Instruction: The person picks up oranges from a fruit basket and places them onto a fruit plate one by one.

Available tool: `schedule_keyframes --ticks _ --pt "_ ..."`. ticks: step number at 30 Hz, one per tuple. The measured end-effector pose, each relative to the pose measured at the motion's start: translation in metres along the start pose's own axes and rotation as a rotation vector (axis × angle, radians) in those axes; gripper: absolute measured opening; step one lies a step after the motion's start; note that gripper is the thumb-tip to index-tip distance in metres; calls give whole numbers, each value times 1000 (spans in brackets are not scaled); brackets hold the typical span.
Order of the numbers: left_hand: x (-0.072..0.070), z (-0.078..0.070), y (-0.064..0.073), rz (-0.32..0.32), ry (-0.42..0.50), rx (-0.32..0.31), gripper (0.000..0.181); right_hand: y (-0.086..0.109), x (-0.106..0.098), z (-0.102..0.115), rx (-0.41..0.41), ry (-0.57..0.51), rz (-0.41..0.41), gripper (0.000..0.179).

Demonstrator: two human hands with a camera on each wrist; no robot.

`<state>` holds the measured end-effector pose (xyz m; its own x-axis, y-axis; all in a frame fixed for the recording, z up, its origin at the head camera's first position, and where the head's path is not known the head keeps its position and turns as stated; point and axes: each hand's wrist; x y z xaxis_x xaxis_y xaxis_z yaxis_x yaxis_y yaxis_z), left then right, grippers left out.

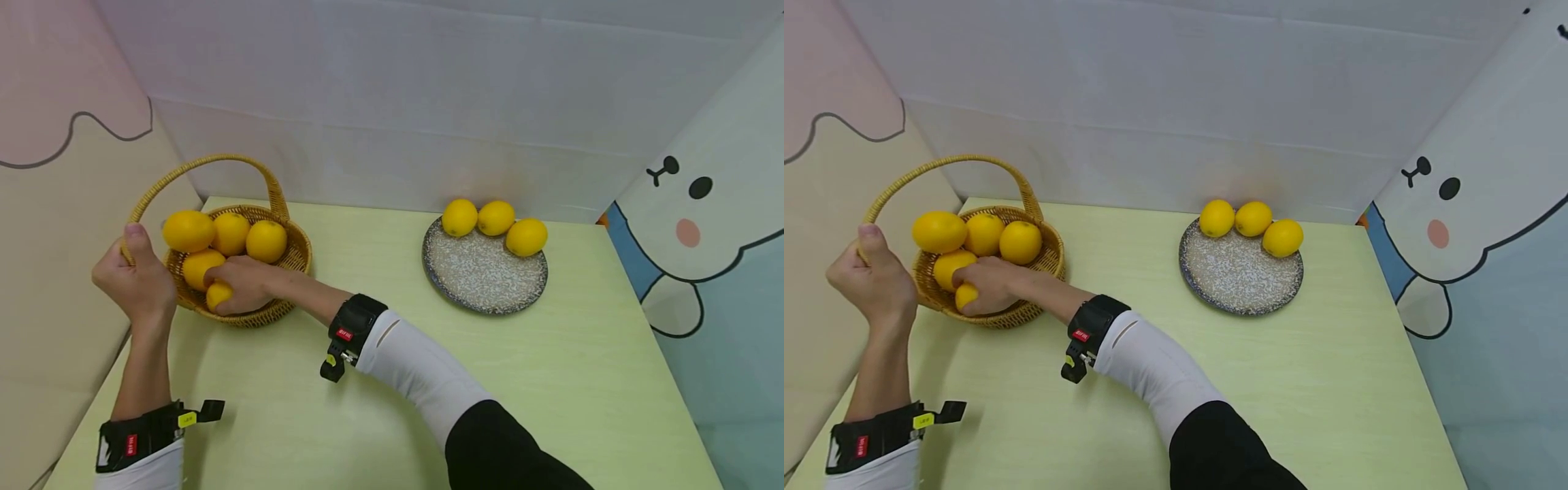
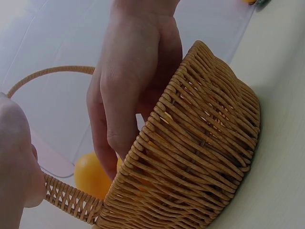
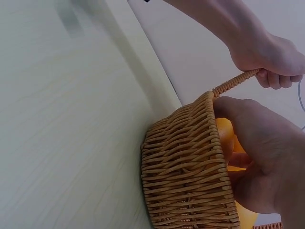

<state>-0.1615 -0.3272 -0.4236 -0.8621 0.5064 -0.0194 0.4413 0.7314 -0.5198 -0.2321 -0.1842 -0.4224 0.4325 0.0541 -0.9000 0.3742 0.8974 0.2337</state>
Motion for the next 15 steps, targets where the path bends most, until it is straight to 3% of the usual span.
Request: schedule_keyframes --ticks 8,15 --pt "0 1 1 -2 12 9 59 5 -2 -3 7 -24 -61 64" --pt "0 0 1 -5 18 6 59 17 -8 -7 33 -106 -128 65"
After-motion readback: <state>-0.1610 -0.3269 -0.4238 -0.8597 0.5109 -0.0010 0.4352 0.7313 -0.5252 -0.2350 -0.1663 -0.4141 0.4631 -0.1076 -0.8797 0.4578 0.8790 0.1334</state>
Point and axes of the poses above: each hand's wrist, its own y-axis away from the middle knuckle, its own x-axis out of the palm, z = x × y, and after that the axes turned 2 degrees about -y, right-handed
